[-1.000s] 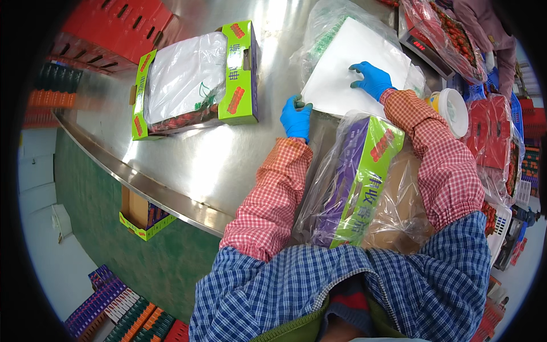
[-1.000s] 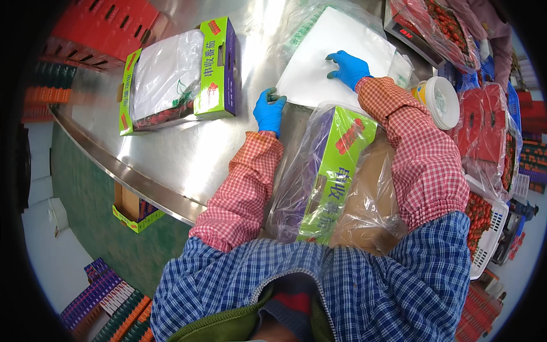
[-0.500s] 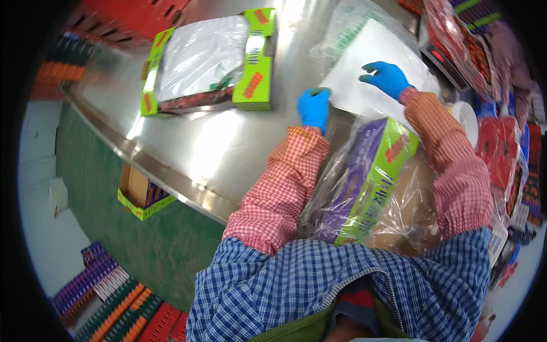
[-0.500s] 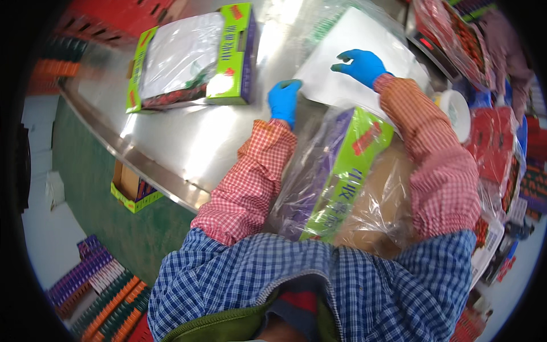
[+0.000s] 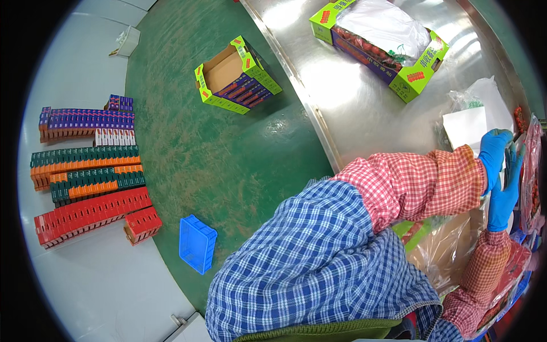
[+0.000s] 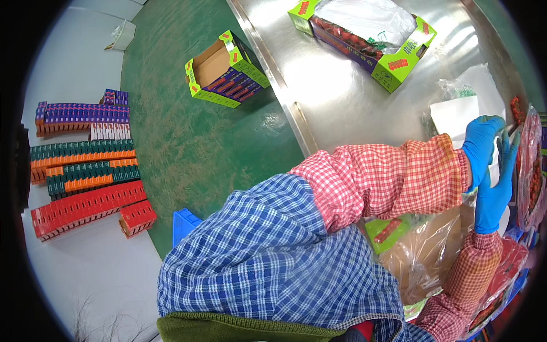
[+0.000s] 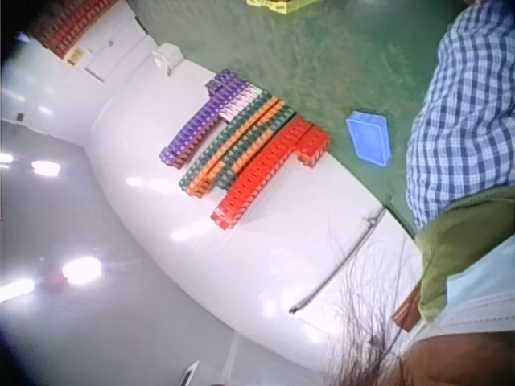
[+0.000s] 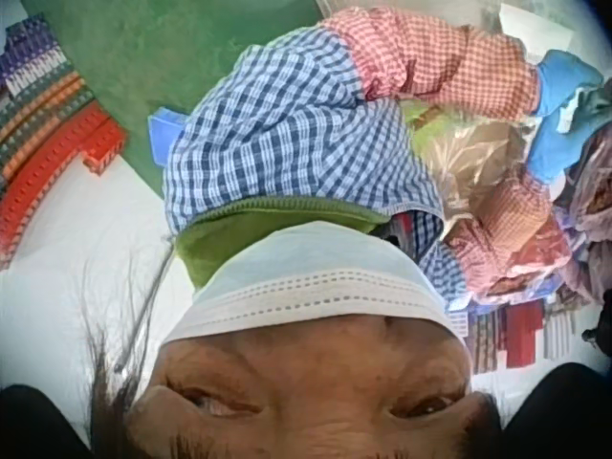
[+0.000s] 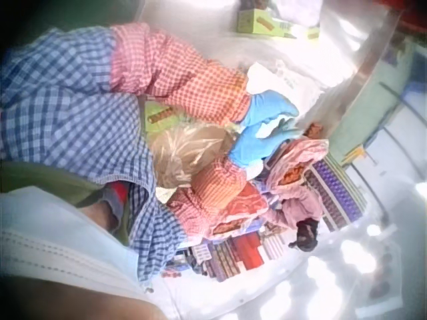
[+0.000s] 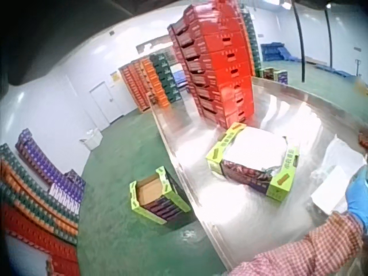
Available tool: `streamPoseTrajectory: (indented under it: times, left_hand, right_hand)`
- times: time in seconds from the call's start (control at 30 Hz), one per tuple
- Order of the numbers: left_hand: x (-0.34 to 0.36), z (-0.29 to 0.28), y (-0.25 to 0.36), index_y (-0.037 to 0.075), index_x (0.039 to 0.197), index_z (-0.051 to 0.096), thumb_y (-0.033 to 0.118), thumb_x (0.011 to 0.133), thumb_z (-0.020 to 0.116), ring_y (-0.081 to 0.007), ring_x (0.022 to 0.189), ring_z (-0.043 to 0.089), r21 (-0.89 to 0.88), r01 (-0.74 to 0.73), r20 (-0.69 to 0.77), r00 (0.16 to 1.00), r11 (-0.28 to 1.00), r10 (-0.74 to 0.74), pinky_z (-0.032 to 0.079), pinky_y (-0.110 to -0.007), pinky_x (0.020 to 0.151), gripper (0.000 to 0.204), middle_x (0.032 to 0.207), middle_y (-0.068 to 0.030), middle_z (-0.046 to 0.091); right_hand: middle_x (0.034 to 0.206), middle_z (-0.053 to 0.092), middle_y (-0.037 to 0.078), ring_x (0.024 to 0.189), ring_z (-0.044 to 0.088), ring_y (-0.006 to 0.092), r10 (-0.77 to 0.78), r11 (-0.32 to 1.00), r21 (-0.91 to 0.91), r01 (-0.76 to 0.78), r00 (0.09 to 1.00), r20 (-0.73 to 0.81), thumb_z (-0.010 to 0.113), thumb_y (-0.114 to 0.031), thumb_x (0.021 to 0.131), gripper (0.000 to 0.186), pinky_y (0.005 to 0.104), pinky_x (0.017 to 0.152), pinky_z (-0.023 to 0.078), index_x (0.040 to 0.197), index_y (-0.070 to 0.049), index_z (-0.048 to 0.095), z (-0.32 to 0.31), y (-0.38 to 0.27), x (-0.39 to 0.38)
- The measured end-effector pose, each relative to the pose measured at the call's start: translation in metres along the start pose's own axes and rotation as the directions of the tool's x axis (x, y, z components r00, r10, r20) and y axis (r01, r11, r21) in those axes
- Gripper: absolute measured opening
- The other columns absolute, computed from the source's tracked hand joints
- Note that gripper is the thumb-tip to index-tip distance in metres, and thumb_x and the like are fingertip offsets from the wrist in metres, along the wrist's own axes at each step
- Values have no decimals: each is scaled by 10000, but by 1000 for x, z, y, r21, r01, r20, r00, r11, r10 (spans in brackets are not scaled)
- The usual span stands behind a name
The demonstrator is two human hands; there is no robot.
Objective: The person places a cardboard box on a scale, lines it with plastic, and packs cherry tomatoes from a white basket into the box. They use shears to trim tomato stems and arrange the fruit in layers, then cover the box with a paper sheet and seal it with tape.
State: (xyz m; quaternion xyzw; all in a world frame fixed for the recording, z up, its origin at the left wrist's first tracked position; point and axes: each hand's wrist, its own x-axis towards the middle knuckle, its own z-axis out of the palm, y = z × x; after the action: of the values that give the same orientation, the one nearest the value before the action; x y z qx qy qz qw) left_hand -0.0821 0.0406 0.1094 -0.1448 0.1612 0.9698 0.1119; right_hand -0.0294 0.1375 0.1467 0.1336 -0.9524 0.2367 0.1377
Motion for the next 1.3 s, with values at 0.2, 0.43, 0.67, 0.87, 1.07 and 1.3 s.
streamPoseTrajectory:
  times: [0.2,0.43,0.67,0.87,1.07,1.3]
  left_hand:
    - [-51,26,30,91,872,546,238,840,512,-87,396,370,-73,-32,8,999,997,33,288,-247,333,154,529,-2,433]
    - [-106,-23,12,56,907,525,192,848,524,-62,382,348,101,144,136,978,984,-157,281,-216,326,149,564,17,435]
    - [-188,12,-27,111,1026,483,240,848,566,-51,441,300,56,337,432,840,940,-327,276,-220,384,234,580,53,356]
    - [-206,-47,-18,53,1078,481,249,848,525,-57,457,329,230,248,418,848,941,-326,311,-228,408,305,601,32,391]
    - [-190,-58,77,55,957,573,237,816,525,-132,606,570,629,-347,479,878,695,5,437,-283,489,235,629,-55,578]
    - [-18,-117,30,252,1340,336,688,723,417,-407,1314,145,114,-810,713,470,-576,-520,95,-608,1018,759,1418,-155,244]
  right_hand:
    - [1267,462,139,1135,467,254,79,919,384,-90,996,44,545,-75,855,560,345,955,381,1357,-71,297,11,28,-4]
    - [1188,519,114,1055,515,203,-223,962,-194,192,962,-155,555,-33,834,409,319,922,397,1230,3,460,19,79,-74]
    - [1143,539,120,1043,521,223,-316,948,-100,302,861,-399,544,-60,834,323,326,909,405,1145,18,505,6,24,-114]
    - [1104,555,125,1032,526,241,-334,929,5,370,845,-418,534,-84,834,264,332,898,411,1072,30,543,-23,36,-118]
    - [1306,451,111,1224,397,307,-398,839,-306,451,890,220,488,29,772,93,345,969,370,807,-55,473,-30,90,-141]
    - [1357,371,146,1235,369,297,140,985,-159,-70,861,489,415,-110,868,389,333,984,342,1255,-88,451,-22,104,-150]
